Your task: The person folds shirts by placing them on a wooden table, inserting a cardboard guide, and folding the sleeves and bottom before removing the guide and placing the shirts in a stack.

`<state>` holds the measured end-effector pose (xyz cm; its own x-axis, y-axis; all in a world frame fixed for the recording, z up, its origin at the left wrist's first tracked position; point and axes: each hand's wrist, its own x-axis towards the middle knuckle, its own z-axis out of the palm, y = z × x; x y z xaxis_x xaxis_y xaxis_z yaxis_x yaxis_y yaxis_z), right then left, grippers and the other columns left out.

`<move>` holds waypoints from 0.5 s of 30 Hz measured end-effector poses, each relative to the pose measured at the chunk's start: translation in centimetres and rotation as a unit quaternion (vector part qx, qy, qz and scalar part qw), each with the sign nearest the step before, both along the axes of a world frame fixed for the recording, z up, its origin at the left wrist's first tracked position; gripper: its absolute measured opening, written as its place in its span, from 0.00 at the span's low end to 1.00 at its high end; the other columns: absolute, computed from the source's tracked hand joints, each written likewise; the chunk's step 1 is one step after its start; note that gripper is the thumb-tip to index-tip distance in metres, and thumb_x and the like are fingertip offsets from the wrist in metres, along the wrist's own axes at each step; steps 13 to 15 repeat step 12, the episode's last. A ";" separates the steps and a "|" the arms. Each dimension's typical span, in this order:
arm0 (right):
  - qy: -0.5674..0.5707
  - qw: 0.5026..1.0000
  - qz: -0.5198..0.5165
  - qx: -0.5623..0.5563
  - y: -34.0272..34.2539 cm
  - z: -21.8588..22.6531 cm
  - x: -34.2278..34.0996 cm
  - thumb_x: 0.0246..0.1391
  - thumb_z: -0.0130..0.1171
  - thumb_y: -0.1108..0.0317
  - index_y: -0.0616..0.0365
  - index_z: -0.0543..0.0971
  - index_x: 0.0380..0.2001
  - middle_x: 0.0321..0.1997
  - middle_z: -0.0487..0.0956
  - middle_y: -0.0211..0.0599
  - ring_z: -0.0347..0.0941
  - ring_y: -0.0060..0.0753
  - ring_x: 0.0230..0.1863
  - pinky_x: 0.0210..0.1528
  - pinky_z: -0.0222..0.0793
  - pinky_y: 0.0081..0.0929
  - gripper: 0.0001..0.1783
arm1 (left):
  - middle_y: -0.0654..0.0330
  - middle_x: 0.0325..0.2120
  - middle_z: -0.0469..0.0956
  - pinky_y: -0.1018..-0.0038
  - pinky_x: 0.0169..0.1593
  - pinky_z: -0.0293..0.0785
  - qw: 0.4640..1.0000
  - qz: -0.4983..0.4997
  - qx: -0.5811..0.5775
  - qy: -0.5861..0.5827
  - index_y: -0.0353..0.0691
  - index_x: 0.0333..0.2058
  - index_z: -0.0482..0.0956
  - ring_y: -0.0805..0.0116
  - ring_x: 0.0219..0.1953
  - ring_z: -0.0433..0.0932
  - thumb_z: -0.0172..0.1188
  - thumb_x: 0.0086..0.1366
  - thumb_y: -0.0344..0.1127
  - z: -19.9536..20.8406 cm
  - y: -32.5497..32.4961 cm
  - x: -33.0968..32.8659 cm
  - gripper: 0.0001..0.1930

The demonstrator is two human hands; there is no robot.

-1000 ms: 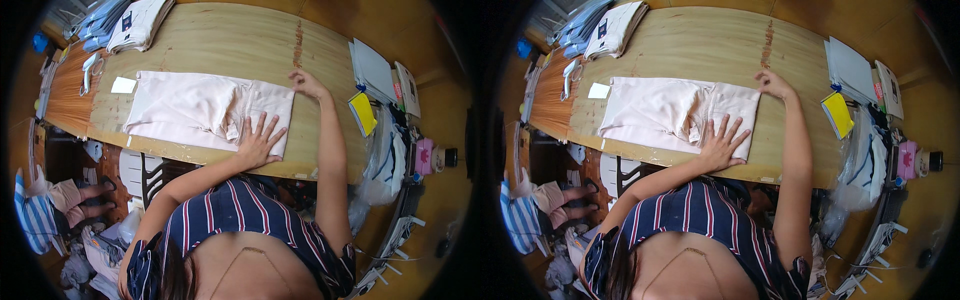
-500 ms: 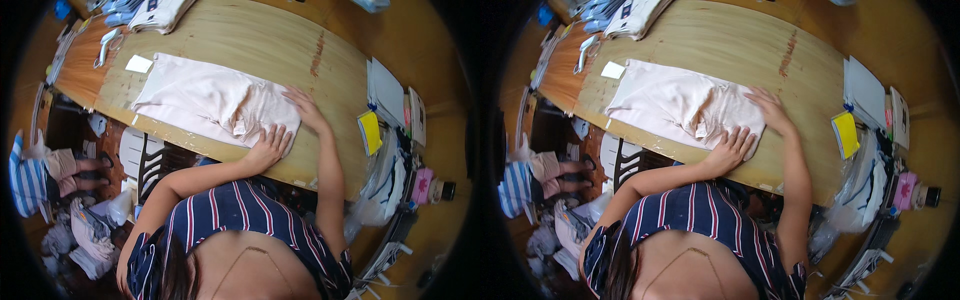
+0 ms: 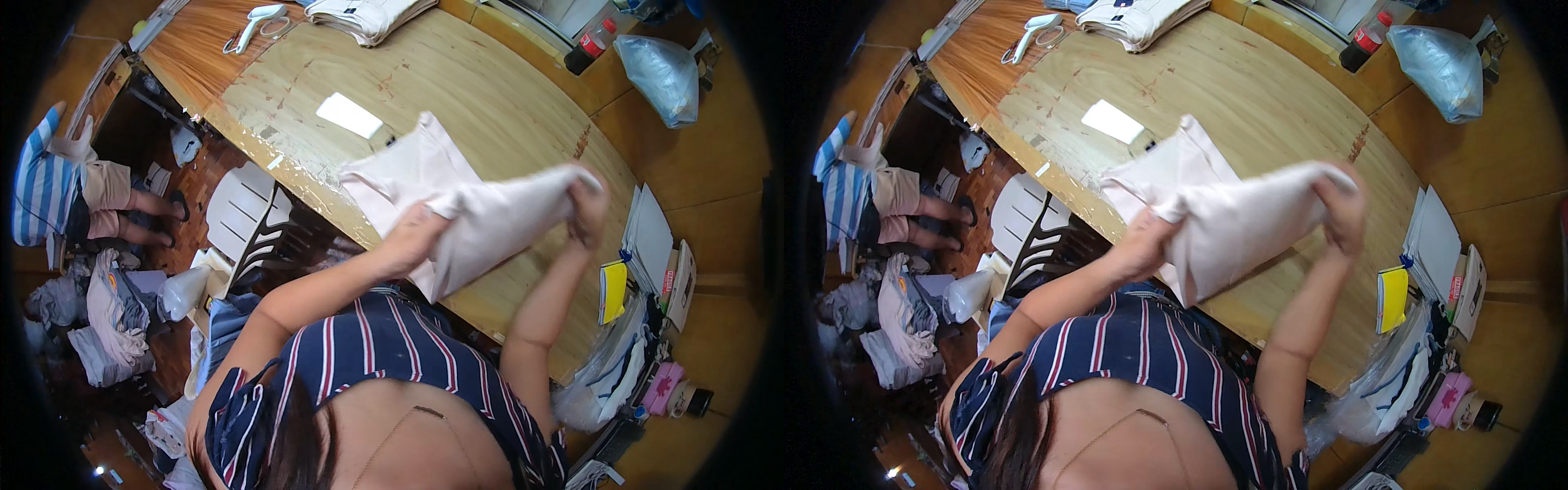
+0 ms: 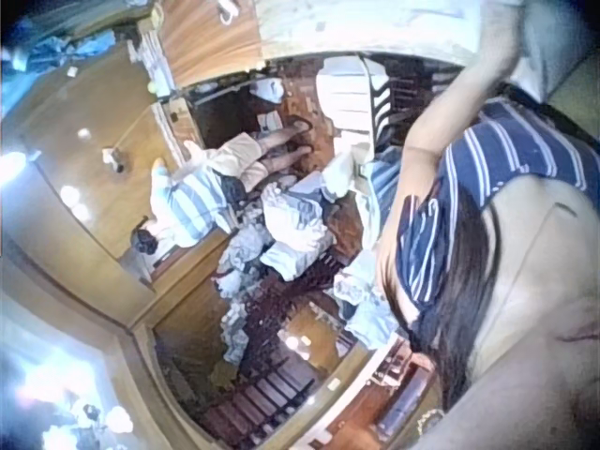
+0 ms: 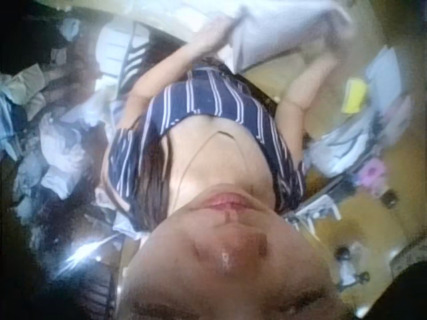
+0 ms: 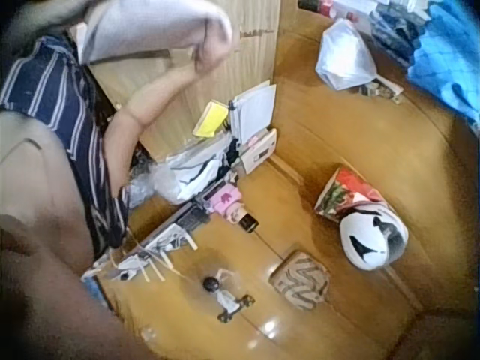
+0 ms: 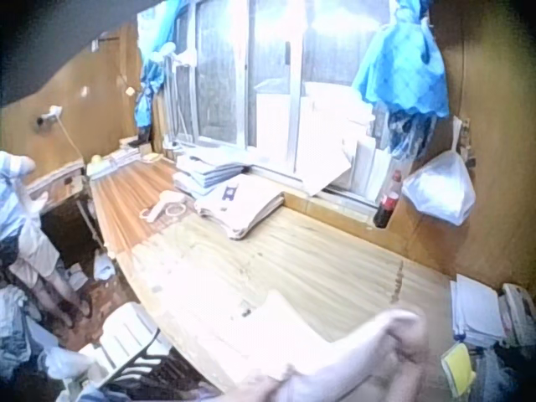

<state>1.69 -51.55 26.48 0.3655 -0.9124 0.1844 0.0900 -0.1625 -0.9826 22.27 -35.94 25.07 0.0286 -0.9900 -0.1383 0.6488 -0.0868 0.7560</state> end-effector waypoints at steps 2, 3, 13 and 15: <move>0.098 0.988 0.084 0.090 -2.1 0.5 6.7 0.37 0.63 0.64 0.63 0.75 0.30 0.27 0.75 0.34 0.69 0.25 0.28 0.32 0.65 0.19 0.17 | 0.56 0.43 0.67 0.71 0.47 0.67 0.994 0.070 0.065 0.052 0.34 0.47 0.60 0.66 0.44 0.69 0.47 0.59 0.32 -2.0 0.0 3.3 0.18; 0.172 0.981 0.053 0.076 -2.8 -0.9 9.8 0.38 0.63 0.65 0.63 0.76 0.29 0.26 0.75 0.33 0.68 0.23 0.26 0.30 0.64 0.18 0.15 | 0.55 0.42 0.68 0.73 0.46 0.67 0.992 0.094 0.079 0.033 0.33 0.47 0.60 0.67 0.44 0.69 0.46 0.58 0.31 -4.3 -0.1 5.1 0.17; 0.104 0.924 0.162 0.331 -7.9 -13.1 11.3 0.45 0.57 0.60 0.64 0.73 0.35 0.31 0.76 0.40 0.72 0.29 0.29 0.35 0.68 0.25 0.18 | 0.50 0.40 0.69 0.80 0.41 0.70 0.929 0.121 0.136 -0.322 0.30 0.51 0.56 0.68 0.37 0.73 0.50 0.55 0.25 -11.2 1.0 9.8 0.24; 0.104 0.924 0.162 0.331 -7.9 -13.1 11.3 0.45 0.57 0.60 0.64 0.73 0.35 0.31 0.76 0.40 0.72 0.29 0.29 0.35 0.68 0.25 0.18 | 0.50 0.40 0.69 0.80 0.41 0.70 0.929 0.121 0.136 -0.322 0.30 0.51 0.56 0.68 0.37 0.73 0.50 0.55 0.25 -11.2 1.0 9.8 0.24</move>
